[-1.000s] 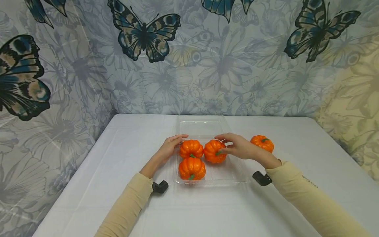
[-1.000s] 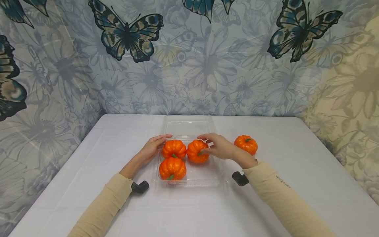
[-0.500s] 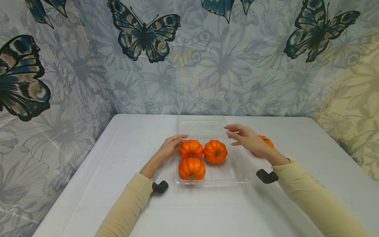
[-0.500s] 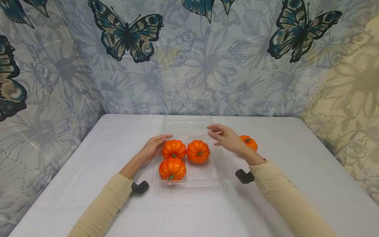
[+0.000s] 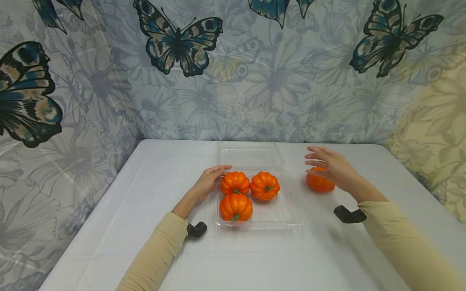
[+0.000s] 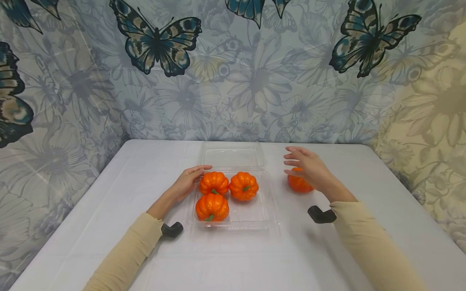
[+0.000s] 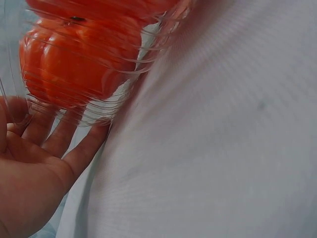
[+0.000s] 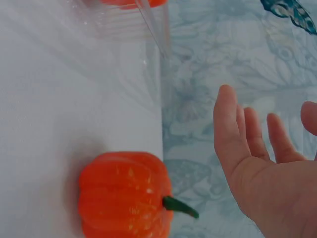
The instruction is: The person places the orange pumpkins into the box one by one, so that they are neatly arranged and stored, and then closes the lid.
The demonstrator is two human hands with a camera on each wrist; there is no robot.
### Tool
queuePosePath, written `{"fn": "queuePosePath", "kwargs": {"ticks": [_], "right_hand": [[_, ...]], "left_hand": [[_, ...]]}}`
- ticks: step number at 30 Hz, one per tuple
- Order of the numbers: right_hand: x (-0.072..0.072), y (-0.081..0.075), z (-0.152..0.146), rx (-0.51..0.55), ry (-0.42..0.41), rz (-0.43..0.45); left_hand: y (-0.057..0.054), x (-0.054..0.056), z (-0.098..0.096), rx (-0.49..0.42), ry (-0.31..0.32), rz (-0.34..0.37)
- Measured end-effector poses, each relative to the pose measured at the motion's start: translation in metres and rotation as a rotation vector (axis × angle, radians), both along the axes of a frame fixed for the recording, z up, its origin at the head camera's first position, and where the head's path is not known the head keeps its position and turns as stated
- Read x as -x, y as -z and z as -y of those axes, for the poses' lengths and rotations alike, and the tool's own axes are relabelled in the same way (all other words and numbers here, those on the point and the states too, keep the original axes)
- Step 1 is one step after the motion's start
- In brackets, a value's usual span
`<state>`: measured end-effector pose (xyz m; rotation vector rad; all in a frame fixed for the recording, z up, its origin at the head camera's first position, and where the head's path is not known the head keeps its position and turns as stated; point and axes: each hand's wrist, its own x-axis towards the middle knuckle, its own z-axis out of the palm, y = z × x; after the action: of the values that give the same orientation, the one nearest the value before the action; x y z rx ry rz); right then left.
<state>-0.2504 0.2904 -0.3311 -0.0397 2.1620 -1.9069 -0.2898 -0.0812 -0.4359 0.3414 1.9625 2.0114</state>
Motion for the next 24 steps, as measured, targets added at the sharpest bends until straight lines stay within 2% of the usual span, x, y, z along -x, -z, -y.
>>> {"fn": "queuePosePath", "kwargs": {"ticks": [5,11,13,17,24], "right_hand": [[-0.004,0.001,-0.022,0.122,-0.029,0.029],[-0.01,0.005,-0.045,0.418,0.008,0.087],[-0.012,0.007,-0.052,0.481,0.02,0.106],[-0.015,0.013,-0.064,0.522,0.039,0.132],[-0.02,0.025,-0.08,0.502,0.092,0.158]], "left_hand": [[0.001,0.0,0.0,0.001,-0.001,-0.004],[0.0,0.0,-0.001,0.003,-0.002,-0.019],[0.0,-0.001,-0.001,0.0,-0.002,-0.017],[-0.002,-0.001,-0.001,0.001,-0.012,0.0],[-0.001,-0.001,-0.002,0.005,-0.016,0.004]]}}
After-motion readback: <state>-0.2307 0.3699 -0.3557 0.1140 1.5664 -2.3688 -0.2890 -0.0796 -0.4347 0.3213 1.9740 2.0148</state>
